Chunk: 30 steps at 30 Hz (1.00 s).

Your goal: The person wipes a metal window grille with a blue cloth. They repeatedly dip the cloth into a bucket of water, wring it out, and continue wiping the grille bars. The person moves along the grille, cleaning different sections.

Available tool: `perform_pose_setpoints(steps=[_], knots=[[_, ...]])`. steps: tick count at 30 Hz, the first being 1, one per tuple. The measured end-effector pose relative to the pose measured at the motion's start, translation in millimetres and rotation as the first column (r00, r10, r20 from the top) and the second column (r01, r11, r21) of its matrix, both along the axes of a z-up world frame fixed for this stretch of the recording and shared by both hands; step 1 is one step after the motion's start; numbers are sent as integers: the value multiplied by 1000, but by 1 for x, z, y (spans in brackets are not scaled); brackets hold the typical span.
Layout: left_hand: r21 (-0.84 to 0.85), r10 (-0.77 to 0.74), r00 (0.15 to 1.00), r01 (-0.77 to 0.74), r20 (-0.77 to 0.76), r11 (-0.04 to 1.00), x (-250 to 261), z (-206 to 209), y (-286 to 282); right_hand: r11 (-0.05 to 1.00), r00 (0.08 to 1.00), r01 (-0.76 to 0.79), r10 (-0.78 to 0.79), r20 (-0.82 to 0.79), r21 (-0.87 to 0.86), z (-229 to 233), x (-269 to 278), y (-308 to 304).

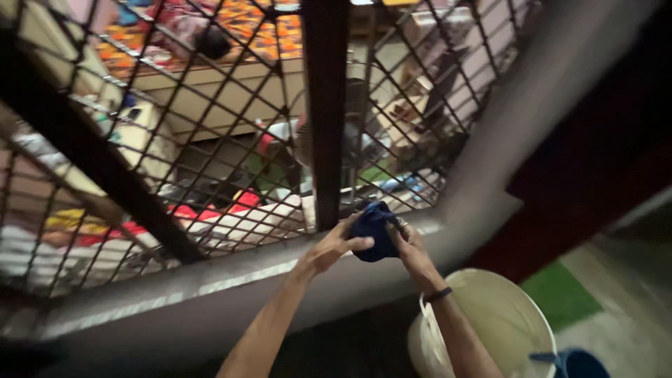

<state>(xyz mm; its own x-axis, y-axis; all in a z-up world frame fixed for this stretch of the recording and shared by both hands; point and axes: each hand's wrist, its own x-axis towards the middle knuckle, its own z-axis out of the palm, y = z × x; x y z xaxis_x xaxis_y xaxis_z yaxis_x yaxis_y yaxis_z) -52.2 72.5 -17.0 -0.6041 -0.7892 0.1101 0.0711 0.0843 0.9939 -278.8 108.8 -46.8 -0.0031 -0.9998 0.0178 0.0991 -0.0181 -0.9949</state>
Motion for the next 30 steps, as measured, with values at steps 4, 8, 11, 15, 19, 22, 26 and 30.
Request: perform_pose_setpoints(steps=[4, 8, 11, 15, 19, 22, 26, 30], knots=[[44, -79, 997, 78, 2, 996, -27, 4, 1, 981, 990, 116, -127, -59, -156, 0, -21, 30], [156, -185, 981, 191, -49, 969, -60, 3, 3, 937, 944, 302, -320, -84, -178, 2, -37, 64], [-21, -188, 972, 187, -144, 982, -82, -5, 3, 875, 887, 429, -455, -81, -223, 9, -55, 88], [165, -249, 954, 277, -169, 947, -114, -16, 5, 811, 814, 538, -571, -110, -231, 29, -72, 127], [-115, -167, 984, 174, 64, 978, -143, -8, 12, 760, 732, 604, -648, -209, -241, 62, -82, 160], [-259, -172, 985, 169, 9, 951, -155, 10, 26, 707, 603, 660, -700, -383, -254, 83, -89, 184], [-304, -131, 990, 110, -50, 946, -165, 36, 45, 586, 283, 697, -754, -593, -413, 95, -107, 200], [-450, -143, 966, 227, 214, 863, -181, 37, 42, 563, 384, 766, -787, -483, -310, 84, -136, 212]])
